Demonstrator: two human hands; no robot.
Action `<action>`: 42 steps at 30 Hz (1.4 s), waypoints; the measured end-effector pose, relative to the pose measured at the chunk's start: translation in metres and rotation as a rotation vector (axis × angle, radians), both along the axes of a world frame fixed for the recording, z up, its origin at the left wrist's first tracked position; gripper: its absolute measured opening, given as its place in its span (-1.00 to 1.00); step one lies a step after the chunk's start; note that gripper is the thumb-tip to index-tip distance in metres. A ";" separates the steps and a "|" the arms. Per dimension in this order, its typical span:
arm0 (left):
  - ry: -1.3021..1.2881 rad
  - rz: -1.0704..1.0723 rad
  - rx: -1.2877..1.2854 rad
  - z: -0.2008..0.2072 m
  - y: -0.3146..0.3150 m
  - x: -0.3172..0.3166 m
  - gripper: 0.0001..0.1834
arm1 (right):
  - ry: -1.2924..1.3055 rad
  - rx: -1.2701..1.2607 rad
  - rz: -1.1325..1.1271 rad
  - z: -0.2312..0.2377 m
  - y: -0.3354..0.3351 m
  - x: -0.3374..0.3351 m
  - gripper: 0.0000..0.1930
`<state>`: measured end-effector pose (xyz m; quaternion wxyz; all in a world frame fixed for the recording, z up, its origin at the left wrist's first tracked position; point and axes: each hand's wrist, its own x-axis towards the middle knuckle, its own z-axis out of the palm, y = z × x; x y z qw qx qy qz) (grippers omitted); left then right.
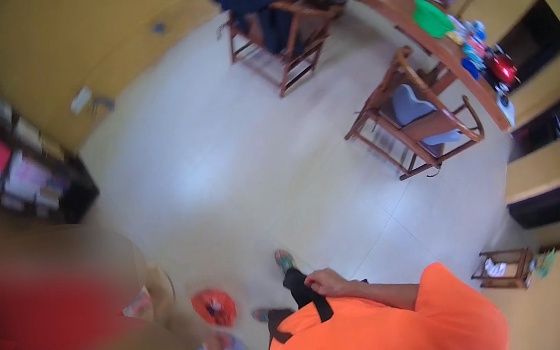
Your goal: The person wipes a small black rectangular object with a white tissue and then uses a blue cloth to wipe the surface of a wooden table. The person moves around the table, cleaning different sections and handling various items like a green bowl and a red kettle.
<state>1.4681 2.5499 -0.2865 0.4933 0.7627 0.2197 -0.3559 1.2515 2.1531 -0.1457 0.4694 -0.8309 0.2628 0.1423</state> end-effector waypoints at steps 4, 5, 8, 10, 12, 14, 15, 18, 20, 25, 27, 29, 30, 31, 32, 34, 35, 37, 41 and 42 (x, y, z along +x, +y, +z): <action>0.541 -0.019 -0.092 -0.012 -0.055 0.003 -0.78 | -0.023 0.094 -0.074 0.021 -0.057 0.041 -0.75; 0.498 -0.002 -0.154 -0.007 -0.087 0.005 -0.79 | -0.039 0.085 -0.086 0.019 -0.074 0.047 -0.75; 0.310 -0.092 -0.191 0.025 -0.198 0.040 -0.79 | -0.112 0.008 -0.148 0.010 -0.122 0.061 -0.75; 0.209 -0.177 -0.209 0.045 -0.260 0.067 -0.78 | -0.148 -0.057 -0.212 0.006 -0.152 0.067 -0.76; 0.154 -0.236 -0.263 0.062 -0.308 0.101 -0.76 | -0.114 0.015 -0.220 0.027 -0.184 0.081 -0.76; 0.110 -0.300 -0.234 0.065 -0.351 0.129 -0.78 | -0.118 0.046 -0.239 0.030 -0.216 0.098 -0.75; 0.131 -0.322 -0.201 0.062 -0.370 0.144 -0.78 | -0.134 0.043 -0.251 0.025 -0.232 0.106 -0.74; 0.226 -0.356 -0.074 0.041 -0.435 0.180 -0.78 | -0.180 0.016 -0.328 0.021 -0.291 0.128 -0.73; 0.284 -0.415 -0.018 0.026 -0.493 0.206 -0.77 | -0.202 -0.053 -0.358 0.024 -0.339 0.139 -0.73; 0.220 -0.728 -0.068 0.018 -0.673 0.241 -0.75 | -0.111 0.118 -0.746 0.028 -0.440 0.127 -0.74; 0.147 -0.835 -0.119 0.039 -0.754 0.248 -0.76 | -0.203 0.354 -0.984 0.022 -0.462 0.115 -0.77; 0.146 -0.977 -0.168 0.059 -0.831 0.254 -0.76 | -0.255 0.494 -1.157 0.021 -0.487 0.107 -0.79; 0.120 -1.034 -0.149 0.065 -0.868 0.258 -0.76 | -0.257 0.509 -1.207 0.032 -0.501 0.107 -0.80; 0.096 -1.099 -0.132 0.071 -0.910 0.255 -0.77 | -0.260 0.520 -1.265 0.041 -0.518 0.104 -0.81; 0.068 -1.161 -0.118 0.077 -0.951 0.252 -0.78 | -0.290 0.533 -1.325 0.043 -0.538 0.103 -0.80; 0.057 -1.214 -0.164 0.083 -1.027 0.241 -0.79 | -0.348 0.565 -1.439 0.039 -0.580 0.099 -0.78; 0.054 -1.240 -0.179 0.083 -1.055 0.234 -0.79 | -0.439 0.538 -1.447 0.037 -0.603 0.095 -0.77; 0.076 -1.289 -0.226 0.080 -1.115 0.215 -0.79 | -0.620 0.415 -1.395 0.029 -0.663 0.084 -0.79; 0.214 -1.439 -0.272 0.118 -1.211 0.160 -0.77 | -0.807 0.332 -1.441 0.068 -0.774 0.065 -0.81; 0.258 -1.485 -0.267 0.129 -1.237 0.147 -0.77 | -0.813 0.327 -1.465 0.080 -0.800 0.059 -0.80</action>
